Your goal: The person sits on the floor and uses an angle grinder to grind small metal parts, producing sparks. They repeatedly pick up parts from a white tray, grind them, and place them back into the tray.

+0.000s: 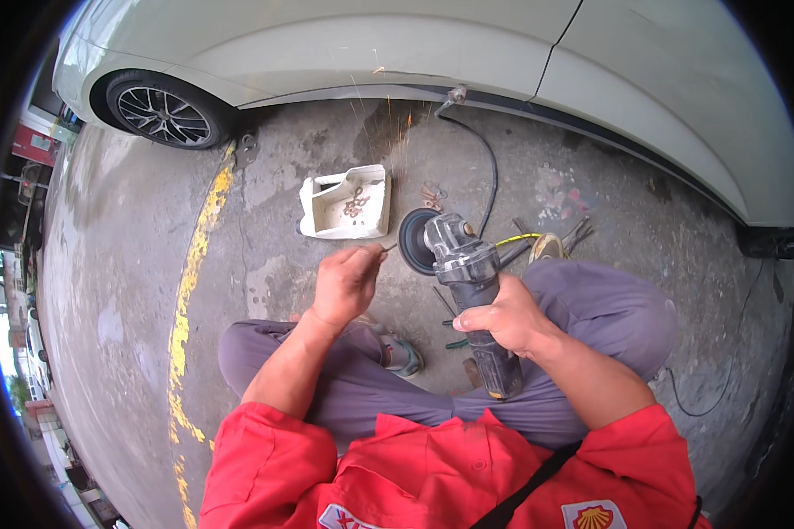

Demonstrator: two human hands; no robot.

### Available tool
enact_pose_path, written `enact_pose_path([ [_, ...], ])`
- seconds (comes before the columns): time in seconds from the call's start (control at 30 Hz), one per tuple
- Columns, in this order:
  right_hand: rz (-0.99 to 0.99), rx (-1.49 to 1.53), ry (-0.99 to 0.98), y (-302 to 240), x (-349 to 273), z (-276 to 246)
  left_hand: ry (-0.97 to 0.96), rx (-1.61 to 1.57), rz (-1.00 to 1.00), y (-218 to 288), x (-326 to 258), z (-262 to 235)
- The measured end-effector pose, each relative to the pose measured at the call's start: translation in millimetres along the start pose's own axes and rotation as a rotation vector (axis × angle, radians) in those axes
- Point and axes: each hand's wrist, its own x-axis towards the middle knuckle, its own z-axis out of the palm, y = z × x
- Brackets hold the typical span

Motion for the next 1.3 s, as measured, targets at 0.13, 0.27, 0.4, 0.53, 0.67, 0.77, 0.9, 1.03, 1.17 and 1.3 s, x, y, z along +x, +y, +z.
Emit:
enact_pose_path([
  [0.13, -0.001, -0.017, 0.053, 5.3, 1.6, 1.3, 0.016, -0.072, -0.157, 0.1, -3.7, -3.6],
  [0.27, -0.064, -0.013, 0.068, 5.4, 0.5, 3.8, -0.081, -0.116, -0.289, 3.7, -4.4, -2.5],
  [0.4, -0.095, -0.118, 0.083, 6.1, 2.9, 2.9, -0.115, -0.165, -0.324, 9.6, -3.5, 2.1],
  [0.53, -0.069, -0.132, 0.127, 8.4, 2.8, 5.4, -0.132, -0.195, -0.39, 10.8, -2.6, -7.3],
  [0.67, -0.09, -0.158, 0.124, 9.6, 4.0, 2.5, -0.152, -0.194, -0.441, 10.5, -0.8, -2.5],
  [0.77, -0.116, -0.232, 0.113, 7.4, 4.1, 5.7, -0.164, -0.193, -0.358, 13.5, -0.3, -2.6],
  [0.9, -0.109, -0.269, 0.134, 13.4, 6.4, 2.9, -0.198, -0.308, -0.531, 15.5, 1.2, -8.9],
  [1.03, -0.097, -0.192, 0.148, 13.7, 4.1, 5.2, -0.252, -0.409, -0.721, 19.0, 5.0, -12.1],
  [1.17, -0.113, -0.279, 0.117, 5.3, 2.8, 5.1, -0.275, -0.471, -0.722, 26.7, 7.3, -9.1],
  [1.3, -0.097, -0.261, 0.148, 17.3, 7.3, 1.5, -0.255, -0.55, -0.731, 12.0, -0.1, -14.1],
])
